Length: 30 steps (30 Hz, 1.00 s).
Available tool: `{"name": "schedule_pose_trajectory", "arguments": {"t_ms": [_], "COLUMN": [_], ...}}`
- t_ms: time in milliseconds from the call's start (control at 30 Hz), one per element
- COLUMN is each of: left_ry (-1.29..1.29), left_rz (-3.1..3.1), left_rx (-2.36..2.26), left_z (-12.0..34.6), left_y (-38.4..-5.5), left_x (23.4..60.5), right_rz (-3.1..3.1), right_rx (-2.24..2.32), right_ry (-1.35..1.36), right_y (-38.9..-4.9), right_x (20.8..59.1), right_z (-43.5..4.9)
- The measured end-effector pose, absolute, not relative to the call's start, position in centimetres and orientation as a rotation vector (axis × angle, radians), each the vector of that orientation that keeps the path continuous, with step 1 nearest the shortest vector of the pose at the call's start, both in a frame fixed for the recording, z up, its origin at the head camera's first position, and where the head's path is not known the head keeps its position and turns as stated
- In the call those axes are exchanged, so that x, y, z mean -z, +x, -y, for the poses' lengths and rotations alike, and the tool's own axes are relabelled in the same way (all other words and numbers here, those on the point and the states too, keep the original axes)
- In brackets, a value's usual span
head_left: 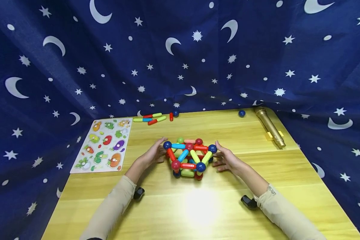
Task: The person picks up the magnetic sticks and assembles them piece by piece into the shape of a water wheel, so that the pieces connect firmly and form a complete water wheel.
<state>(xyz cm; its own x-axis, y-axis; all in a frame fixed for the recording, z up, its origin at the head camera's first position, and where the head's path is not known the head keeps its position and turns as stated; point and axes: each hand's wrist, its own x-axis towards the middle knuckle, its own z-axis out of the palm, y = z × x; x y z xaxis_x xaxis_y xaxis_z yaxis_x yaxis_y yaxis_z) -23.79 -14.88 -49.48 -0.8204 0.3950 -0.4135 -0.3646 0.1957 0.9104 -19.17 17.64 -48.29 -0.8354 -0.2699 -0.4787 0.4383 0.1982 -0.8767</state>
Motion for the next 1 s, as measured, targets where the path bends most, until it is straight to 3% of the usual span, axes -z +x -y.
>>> {"name": "schedule_pose_trajectory", "arguments": {"t_ms": [267, 733, 1000], "left_ry": [0.157, 0.235, 0.155], "left_rz": [-1.836, -1.787, -1.824], "left_rx": [-1.447, -1.441, -1.285], "left_z": [15.5, 15.7, 16.2], "left_y": [-26.5, -26.5, -27.3], "left_x": [49.4, 49.9, 49.0], "right_rz": [-1.615, -1.601, -1.54], "right_rx": [1.702, 1.687, 1.743], "right_ry": [0.097, 0.054, 0.116], "right_y": [-21.7, -22.7, -23.1], "right_x": [48.5, 47.9, 47.9], "right_z": [-18.5, -19.2, -18.8]}}
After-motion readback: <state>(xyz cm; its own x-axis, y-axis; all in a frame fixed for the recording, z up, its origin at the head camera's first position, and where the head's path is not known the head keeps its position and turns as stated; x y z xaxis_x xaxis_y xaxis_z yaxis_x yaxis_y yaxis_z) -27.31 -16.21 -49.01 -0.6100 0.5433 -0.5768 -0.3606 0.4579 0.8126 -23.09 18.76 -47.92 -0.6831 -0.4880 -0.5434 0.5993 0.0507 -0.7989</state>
